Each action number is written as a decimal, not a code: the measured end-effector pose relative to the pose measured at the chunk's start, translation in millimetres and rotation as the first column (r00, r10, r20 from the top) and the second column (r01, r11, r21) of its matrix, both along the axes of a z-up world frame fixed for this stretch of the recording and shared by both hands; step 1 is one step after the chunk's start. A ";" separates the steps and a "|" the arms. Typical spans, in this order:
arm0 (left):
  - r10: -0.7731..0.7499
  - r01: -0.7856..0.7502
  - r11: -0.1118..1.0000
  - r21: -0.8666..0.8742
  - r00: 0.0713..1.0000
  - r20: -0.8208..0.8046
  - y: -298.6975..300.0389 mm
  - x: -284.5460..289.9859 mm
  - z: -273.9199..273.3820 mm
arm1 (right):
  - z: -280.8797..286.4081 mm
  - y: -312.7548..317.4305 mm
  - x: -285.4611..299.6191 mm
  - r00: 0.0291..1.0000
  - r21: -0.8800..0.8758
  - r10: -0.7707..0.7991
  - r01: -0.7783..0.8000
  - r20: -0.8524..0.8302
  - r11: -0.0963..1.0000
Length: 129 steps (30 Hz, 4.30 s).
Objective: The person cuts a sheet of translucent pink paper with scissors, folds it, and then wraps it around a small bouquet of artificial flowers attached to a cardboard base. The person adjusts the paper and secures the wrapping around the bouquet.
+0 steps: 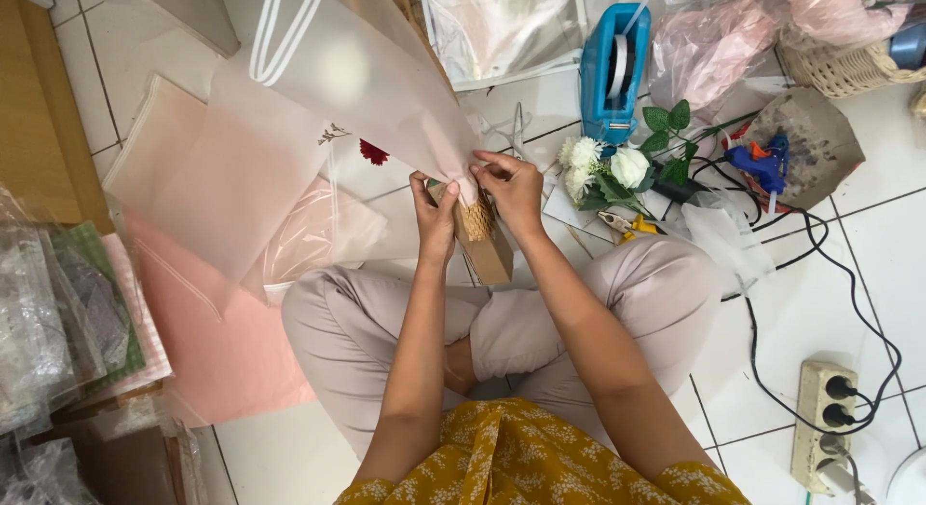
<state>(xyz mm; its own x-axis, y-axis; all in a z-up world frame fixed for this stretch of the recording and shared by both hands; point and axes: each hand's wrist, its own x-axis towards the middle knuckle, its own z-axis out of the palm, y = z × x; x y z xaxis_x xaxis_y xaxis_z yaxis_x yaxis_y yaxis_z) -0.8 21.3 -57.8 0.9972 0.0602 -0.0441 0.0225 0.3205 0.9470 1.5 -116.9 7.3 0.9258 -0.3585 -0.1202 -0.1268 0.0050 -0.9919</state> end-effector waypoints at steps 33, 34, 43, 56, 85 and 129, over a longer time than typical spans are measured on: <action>0.078 -0.101 0.982 -0.162 0.986 -0.147 -4.7 -1.8 34.2 | 33.7 23.3 -18.0 0.988 -0.188 0.089 -0.064 0.127 0.980; 0.081 -0.106 0.980 -0.169 0.986 -0.148 -2.9 -1.6 30.4 | 35.3 24.5 -17.9 0.986 -0.151 0.119 -0.101 0.116 0.983; 0.125 -0.138 0.982 -0.132 0.987 -0.104 -7.0 -0.1 62.3 | 24.7 29.8 -25.4 0.930 -0.439 -0.057 0.225 0.364 0.870; 0.228 -0.229 0.973 0.020 0.973 0.025 -2.9 -2.3 41.0 | 28.1 55.1 -40.4 0.853 -0.442 0.100 0.162 0.512 0.882; -0.091 0.069 0.989 -0.130 0.981 -0.171 66.4 -9.3 61.4 | -51.0 50.1 -23.1 0.983 0.512 0.181 -0.163 0.016 0.844; 0.158 -0.190 0.976 -0.110 0.955 -0.249 67.0 -11.3 -28.3 | -65.0 69.8 -35.2 0.986 0.515 0.145 -0.082 -0.083 0.853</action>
